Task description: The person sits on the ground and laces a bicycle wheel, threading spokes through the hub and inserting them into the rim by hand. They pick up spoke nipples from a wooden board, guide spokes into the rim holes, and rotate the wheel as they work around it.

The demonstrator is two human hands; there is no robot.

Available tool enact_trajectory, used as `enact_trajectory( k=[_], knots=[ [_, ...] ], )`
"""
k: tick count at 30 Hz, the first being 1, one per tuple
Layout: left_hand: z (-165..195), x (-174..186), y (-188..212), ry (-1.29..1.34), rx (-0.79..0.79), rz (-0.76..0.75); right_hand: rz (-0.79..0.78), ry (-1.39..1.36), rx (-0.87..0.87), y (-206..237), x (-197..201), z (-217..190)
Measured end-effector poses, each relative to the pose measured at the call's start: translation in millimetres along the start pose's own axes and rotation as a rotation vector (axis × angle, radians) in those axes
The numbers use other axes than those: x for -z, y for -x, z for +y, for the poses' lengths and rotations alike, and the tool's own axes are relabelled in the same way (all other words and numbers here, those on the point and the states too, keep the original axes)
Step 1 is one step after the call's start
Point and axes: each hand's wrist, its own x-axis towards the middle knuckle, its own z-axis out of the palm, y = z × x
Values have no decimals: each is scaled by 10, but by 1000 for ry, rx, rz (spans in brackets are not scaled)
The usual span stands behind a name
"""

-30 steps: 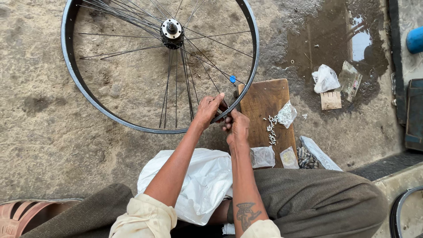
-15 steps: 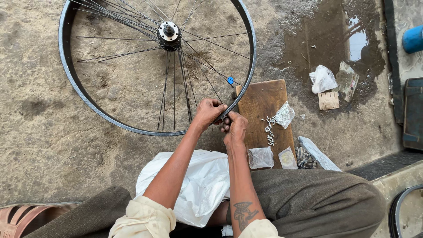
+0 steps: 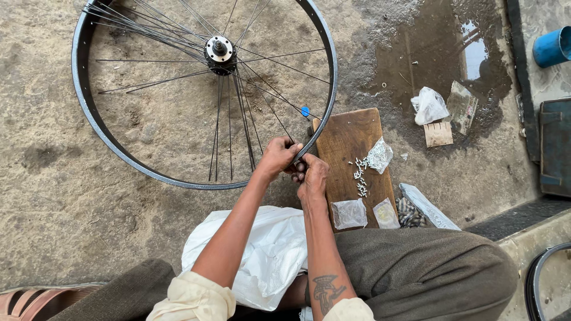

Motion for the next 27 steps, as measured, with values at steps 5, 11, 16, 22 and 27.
enact_trajectory(
  k=[5, 11, 16, 22, 27],
  knots=[
    [11, 32, 9, -137, -111, 22, 2, 90, 46, 7, 12, 14],
    [-4, 25, -6, -287, -171, 87, -53, 19, 230, 75, 3, 158],
    [60, 16, 15, -221, -130, 79, 4, 41, 369, -8, -53, 251],
    [75, 11, 5, -195, -91, 57, -22, 219, 557, -115, 24, 264],
    [122, -23, 11, -243, -75, 68, -35, 389, 611, -70, 107, 236]
  ],
)
